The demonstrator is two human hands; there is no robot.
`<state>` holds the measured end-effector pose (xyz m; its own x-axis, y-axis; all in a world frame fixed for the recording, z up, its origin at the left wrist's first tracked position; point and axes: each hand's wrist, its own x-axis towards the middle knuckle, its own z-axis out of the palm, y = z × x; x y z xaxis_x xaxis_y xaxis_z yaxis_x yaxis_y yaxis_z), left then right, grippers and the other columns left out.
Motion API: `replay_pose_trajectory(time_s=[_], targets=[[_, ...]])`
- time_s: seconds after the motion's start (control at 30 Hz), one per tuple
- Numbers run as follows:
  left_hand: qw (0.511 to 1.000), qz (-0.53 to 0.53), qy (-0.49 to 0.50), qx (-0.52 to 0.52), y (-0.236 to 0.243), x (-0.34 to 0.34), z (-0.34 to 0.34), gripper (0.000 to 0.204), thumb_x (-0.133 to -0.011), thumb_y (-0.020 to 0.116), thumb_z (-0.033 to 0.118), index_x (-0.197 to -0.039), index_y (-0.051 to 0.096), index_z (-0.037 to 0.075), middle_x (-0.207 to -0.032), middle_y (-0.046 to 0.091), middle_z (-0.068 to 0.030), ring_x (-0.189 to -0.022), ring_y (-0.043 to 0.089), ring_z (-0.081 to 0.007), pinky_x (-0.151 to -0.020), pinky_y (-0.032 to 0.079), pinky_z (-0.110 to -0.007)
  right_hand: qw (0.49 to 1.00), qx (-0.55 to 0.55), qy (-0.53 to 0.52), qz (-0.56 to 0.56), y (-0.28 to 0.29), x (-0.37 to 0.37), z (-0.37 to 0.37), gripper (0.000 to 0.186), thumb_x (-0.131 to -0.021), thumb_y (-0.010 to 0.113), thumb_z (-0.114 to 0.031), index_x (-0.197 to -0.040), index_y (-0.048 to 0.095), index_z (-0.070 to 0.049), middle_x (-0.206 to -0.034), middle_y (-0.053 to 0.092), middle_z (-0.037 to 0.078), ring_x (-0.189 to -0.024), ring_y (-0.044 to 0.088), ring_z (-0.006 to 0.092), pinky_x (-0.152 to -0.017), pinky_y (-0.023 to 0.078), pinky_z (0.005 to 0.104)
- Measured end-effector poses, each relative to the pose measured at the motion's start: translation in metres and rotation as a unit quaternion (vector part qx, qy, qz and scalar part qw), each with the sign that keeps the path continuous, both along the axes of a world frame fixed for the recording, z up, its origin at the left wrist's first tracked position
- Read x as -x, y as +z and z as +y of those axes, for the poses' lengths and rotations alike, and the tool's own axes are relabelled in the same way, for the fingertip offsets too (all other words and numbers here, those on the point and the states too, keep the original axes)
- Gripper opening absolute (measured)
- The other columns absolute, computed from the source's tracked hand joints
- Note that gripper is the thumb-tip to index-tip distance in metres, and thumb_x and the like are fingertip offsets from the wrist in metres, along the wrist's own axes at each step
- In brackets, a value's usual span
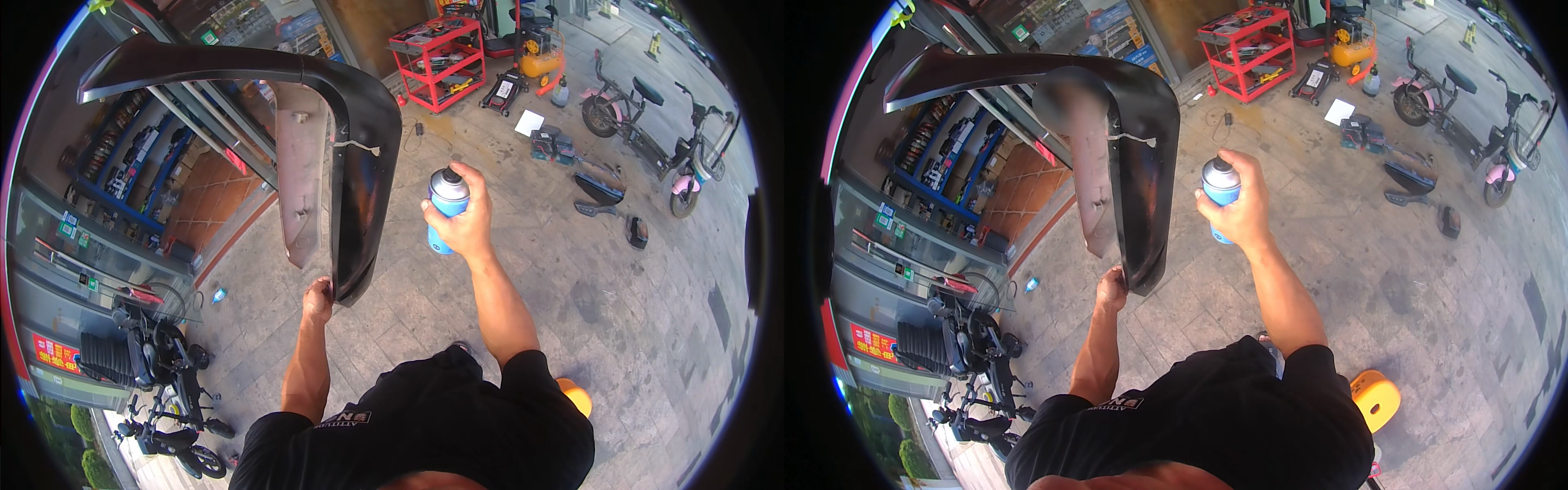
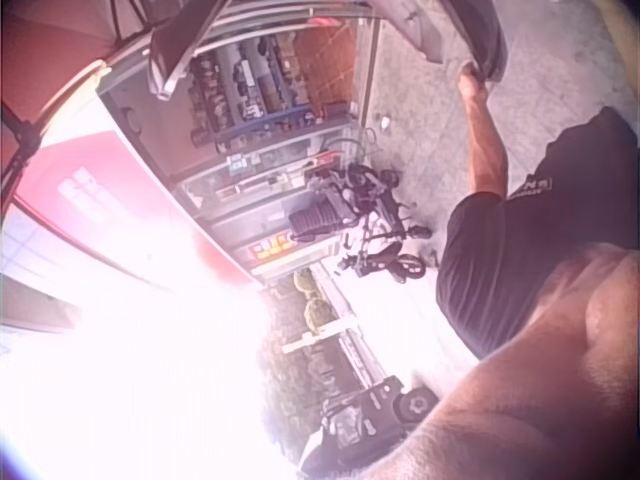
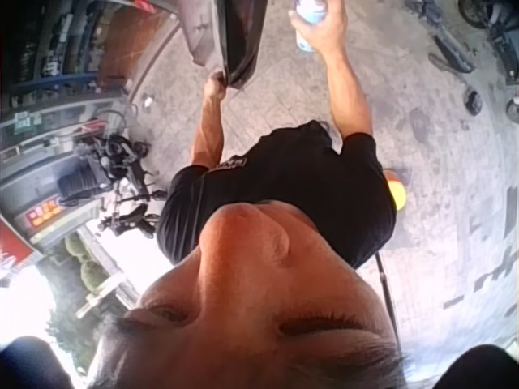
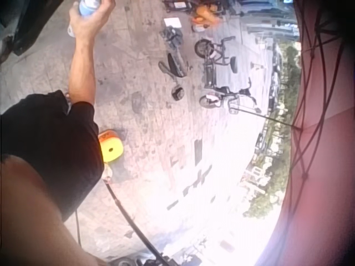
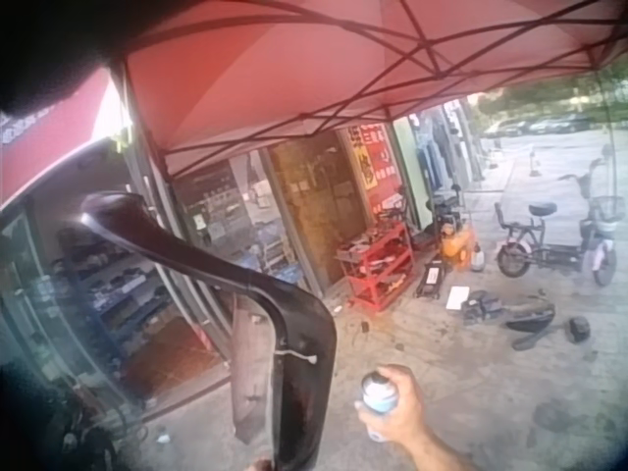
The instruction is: The person holds a curved plastic fairing and applies black spray paint to its surface. They rotate the part to cover different areas and continue spraying until the end of the clip.
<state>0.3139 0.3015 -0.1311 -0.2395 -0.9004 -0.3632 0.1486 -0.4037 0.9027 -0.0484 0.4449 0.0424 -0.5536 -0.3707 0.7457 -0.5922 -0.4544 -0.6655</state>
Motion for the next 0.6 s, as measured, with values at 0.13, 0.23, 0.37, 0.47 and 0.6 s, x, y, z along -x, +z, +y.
replay_pose_trajectory(time_s=[0.13, 0.23, 0.37, 0.47, 0.6], targets=[[1.0, 0.006, -0.008, 0.003, -0.001, -0.0002, -0.0004, 0.021, -0.096, 0.049, 0.015, -0.094, 0.069, 0.008, -0.072, 0.064, -0.0012, -0.058, 0.056, -0.0128, -0.051, 0.042, -0.027, 0.999, 0.009, -0.046, 0.023, 0.0018, 0.0014, 0.0033, 0.07, -0.069, 0.085, -0.004, -0.131, 0.053, -0.007, -0.109, 0.066, 0.01, -0.093, 0.068, 0.0203, -0.085, 0.055, 0.0357], [1.0, 0.003, -0.017, 0.003, -0.0033, -0.0021, -0.0018, 0.021, -0.097, 0.049, 0.016, -0.094, 0.069, 0.009, -0.071, 0.063, -0.0004, -0.057, 0.056, -0.0124, -0.05, 0.041, -0.027, 1.0, 0.009, -0.026, 0.013, 0.0036, 0.0014, 0.0051, 0.07, -0.068, 0.086, -0.006, -0.13, 0.054, -0.007, -0.112, 0.065, 0.01, -0.097, 0.067, 0.0215, -0.088, 0.054, 0.0365], [1.0, 0.003, -0.009, 0.001, -0.0063, -0.0017, -0.0031, 0.021, -0.099, 0.051, 0.019, -0.094, 0.069, 0.01, -0.07, 0.063, 0.0005, -0.057, 0.056, -0.0121, -0.05, 0.04, -0.027, 1.0, 0.009, -0.023, 0.019, 0.0046, 0.0006, 0.0065, 0.07, -0.068, 0.086, -0.006, -0.13, 0.054, -0.007, -0.112, 0.065, 0.011, -0.098, 0.067, 0.0217, -0.088, 0.054, 0.0366], [1.0, -0.002, -0.011, 0.003, -0.0068, -0.0009, -0.0025, 0.023, -0.1, 0.05, 0.02, -0.094, 0.069, 0.01, -0.072, 0.064, 0.0, -0.059, 0.056, -0.0124, -0.052, 0.042, -0.027, 1.0, 0.01, -0.019, 0.018, 0.0047, 0.0007, 0.0071, 0.07, -0.068, 0.086, -0.006, -0.13, 0.054, -0.007, -0.113, 0.065, 0.011, -0.1, 0.067, 0.022, -0.089, 0.053, 0.0368], [1.0, 0.003, -0.016, 0.005, -0.0065, 0.0001, -0.0006, 0.027, -0.101, 0.046, 0.022, -0.095, 0.069, 0.008, -0.077, 0.065, -0.0015, -0.065, 0.058, -0.0133, -0.057, 0.044, -0.028, 1.0, 0.01, -0.021, 0.02, 0.0047, 0.0011, 0.0084, 0.07, -0.068, 0.086, -0.006, -0.13, 0.054, -0.008, -0.115, 0.064, 0.011, -0.102, 0.066, 0.0228, -0.091, 0.053, 0.0371]])
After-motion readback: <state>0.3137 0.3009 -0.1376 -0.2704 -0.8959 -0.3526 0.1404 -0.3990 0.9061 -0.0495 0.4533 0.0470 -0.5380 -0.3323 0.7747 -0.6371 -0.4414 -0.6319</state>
